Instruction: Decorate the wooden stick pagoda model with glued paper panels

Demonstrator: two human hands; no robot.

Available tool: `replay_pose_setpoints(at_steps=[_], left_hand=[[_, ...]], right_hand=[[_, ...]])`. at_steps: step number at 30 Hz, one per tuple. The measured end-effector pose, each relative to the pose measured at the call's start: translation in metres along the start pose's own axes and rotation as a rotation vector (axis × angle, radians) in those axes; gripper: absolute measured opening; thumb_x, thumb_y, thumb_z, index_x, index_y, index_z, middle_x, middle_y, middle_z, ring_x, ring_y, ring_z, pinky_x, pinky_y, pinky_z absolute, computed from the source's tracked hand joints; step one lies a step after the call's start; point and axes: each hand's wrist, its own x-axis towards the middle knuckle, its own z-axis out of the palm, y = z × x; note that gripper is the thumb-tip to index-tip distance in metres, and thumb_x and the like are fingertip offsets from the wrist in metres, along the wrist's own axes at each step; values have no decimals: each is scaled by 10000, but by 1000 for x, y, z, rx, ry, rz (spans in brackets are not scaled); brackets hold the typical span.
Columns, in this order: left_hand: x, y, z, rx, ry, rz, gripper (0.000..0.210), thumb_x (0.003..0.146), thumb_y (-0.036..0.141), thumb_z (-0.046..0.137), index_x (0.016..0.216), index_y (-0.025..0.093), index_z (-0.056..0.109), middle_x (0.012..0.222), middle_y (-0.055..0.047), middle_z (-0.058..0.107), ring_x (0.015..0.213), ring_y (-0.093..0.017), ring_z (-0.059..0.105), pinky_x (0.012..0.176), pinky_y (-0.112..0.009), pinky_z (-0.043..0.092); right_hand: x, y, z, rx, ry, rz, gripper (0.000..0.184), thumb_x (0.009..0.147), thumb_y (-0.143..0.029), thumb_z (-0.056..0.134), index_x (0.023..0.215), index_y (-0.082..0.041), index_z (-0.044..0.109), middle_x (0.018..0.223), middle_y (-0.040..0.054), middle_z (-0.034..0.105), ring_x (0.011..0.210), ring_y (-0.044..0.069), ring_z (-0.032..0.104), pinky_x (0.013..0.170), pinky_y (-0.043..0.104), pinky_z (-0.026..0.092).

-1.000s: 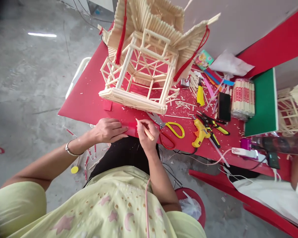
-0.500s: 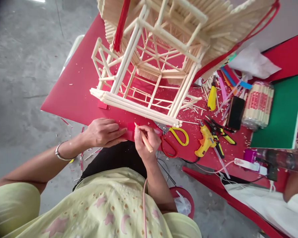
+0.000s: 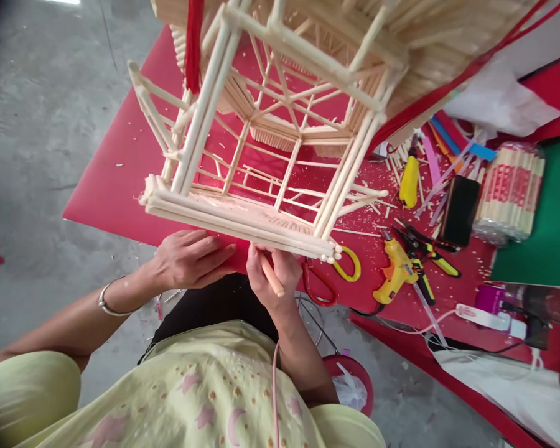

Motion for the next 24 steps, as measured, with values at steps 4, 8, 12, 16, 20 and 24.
replay_pose_setpoints(at_steps=[4, 8, 12, 16, 20, 24], left_hand=[[-4, -1, 0, 14, 51, 83, 353, 931, 436, 726, 1219, 235, 696, 1125, -75, 773, 672, -140, 580, 544, -312, 443], [-2, -2, -3, 43, 72, 152, 337, 929, 460, 732, 1178, 233, 733, 1116, -61, 796, 674, -135, 576, 539, -303, 432], [-2, -2, -2, 8, 67, 131, 424, 899, 461, 773, 1209, 174, 730, 1087, -81, 796, 684, -150, 569, 529, -317, 419], [-2, -1, -1, -3, 46, 116, 461, 906, 478, 760, 1246, 169, 715, 1112, -95, 786, 685, -156, 565, 530, -320, 420], [-2, -1, -1, 7, 55, 97, 459, 924, 499, 731, 1251, 179, 710, 1153, -113, 775, 715, -161, 587, 547, -312, 435], [-2, 0, -1, -2, 49, 85, 442, 933, 509, 713, 1250, 200, 703, 1146, -112, 770, 707, -157, 598, 540, -305, 431]], right_hand=[[3, -1, 0, -23, -10, 9, 56, 959, -288, 686, 962, -233, 674, 810, 14, 748, 653, 149, 701, 660, 292, 608], [6, -2, 0, -19, -9, -10, 67, 964, -289, 672, 935, -229, 662, 809, 13, 743, 643, 138, 688, 641, 277, 591], [7, -3, 1, -19, -3, -27, 59, 964, -280, 671, 932, -232, 659, 790, 5, 735, 639, 136, 684, 625, 268, 580], [5, -2, 1, -3, -9, -42, 37, 952, -253, 685, 934, -237, 656, 794, -2, 733, 652, 138, 690, 648, 270, 586], [5, -1, 1, -23, -20, -57, 30, 955, -256, 678, 944, -241, 654, 813, 9, 741, 673, 153, 699, 670, 291, 601], [6, -3, 1, -46, -14, -60, 48, 967, -273, 661, 934, -239, 650, 799, 10, 739, 662, 151, 697, 660, 287, 597]])
